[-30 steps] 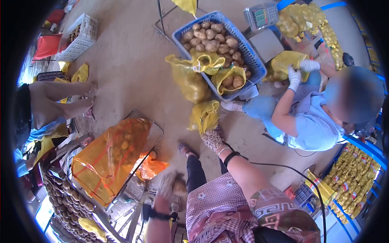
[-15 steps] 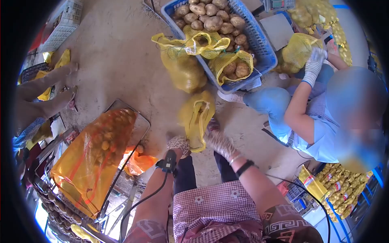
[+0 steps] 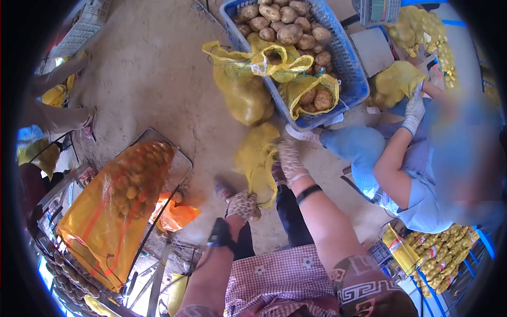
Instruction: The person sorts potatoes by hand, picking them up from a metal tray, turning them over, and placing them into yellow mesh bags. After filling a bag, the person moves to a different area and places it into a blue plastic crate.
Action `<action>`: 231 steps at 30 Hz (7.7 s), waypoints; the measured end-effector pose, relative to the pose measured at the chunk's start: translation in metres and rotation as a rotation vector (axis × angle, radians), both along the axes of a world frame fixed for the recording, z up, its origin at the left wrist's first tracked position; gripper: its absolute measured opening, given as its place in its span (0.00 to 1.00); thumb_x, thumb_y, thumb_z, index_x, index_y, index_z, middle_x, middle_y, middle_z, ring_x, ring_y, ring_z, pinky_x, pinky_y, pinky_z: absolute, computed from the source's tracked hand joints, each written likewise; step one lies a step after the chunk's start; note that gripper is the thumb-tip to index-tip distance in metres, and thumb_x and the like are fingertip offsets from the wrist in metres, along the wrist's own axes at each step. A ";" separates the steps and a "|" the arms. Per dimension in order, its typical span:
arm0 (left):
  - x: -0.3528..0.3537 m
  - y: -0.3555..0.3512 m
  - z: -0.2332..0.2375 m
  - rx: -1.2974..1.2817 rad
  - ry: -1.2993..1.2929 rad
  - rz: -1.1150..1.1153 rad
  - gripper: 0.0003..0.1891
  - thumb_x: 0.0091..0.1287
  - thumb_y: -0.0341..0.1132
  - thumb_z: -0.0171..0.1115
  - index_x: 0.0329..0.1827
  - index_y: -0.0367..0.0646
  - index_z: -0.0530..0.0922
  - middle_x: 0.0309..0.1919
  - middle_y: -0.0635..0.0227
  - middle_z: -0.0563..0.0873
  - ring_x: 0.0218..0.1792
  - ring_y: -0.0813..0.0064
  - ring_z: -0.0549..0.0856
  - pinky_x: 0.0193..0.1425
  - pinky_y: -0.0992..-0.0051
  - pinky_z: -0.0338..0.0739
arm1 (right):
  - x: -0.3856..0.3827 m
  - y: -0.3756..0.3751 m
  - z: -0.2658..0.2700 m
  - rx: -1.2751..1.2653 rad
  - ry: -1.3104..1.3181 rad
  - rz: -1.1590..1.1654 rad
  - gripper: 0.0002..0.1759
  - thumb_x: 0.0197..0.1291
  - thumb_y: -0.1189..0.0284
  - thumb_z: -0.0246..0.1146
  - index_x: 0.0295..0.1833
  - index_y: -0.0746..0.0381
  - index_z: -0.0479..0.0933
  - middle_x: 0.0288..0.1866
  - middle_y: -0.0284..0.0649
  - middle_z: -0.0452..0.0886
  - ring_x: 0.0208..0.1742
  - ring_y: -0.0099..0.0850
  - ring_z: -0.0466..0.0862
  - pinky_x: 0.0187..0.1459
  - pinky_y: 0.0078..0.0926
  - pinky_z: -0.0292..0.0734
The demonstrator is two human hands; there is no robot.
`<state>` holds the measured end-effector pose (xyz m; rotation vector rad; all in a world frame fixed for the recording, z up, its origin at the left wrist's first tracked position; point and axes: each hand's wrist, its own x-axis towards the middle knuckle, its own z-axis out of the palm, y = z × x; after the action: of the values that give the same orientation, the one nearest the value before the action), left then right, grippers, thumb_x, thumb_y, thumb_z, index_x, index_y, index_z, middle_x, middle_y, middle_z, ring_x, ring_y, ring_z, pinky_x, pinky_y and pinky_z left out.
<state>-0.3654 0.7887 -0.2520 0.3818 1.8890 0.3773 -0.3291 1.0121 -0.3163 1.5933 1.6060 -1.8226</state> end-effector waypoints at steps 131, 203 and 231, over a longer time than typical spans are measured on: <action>0.025 -0.757 0.402 0.303 0.717 1.387 0.31 0.54 0.41 0.73 0.61 0.44 0.74 0.53 0.54 0.82 0.55 0.56 0.81 0.59 0.65 0.76 | -0.186 -0.856 0.499 0.049 0.785 2.396 0.23 0.59 0.66 0.65 0.57 0.67 0.74 0.50 0.55 0.81 0.54 0.46 0.81 0.57 0.37 0.74; 0.039 -0.741 0.478 2.052 -0.048 2.434 0.30 0.64 0.59 0.59 0.60 0.46 0.74 0.50 0.62 0.84 0.49 0.64 0.83 0.49 0.57 0.82 | -0.138 -0.891 0.547 -0.045 1.279 1.298 0.19 0.64 0.69 0.65 0.56 0.68 0.75 0.48 0.43 0.84 0.46 0.30 0.84 0.48 0.24 0.81; -0.024 -0.716 0.416 2.532 -0.336 1.501 0.23 0.72 0.48 0.49 0.58 0.38 0.74 0.49 0.59 0.83 0.49 0.63 0.84 0.46 0.66 0.85 | -0.256 -0.858 0.498 -0.259 0.927 1.346 0.23 0.62 0.63 0.67 0.55 0.69 0.76 0.44 0.43 0.85 0.40 0.31 0.84 0.42 0.27 0.80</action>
<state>-0.3890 0.0731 0.1644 0.2166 -0.1509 3.2877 -0.5852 0.1538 0.1813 -0.6158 1.8006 -1.7045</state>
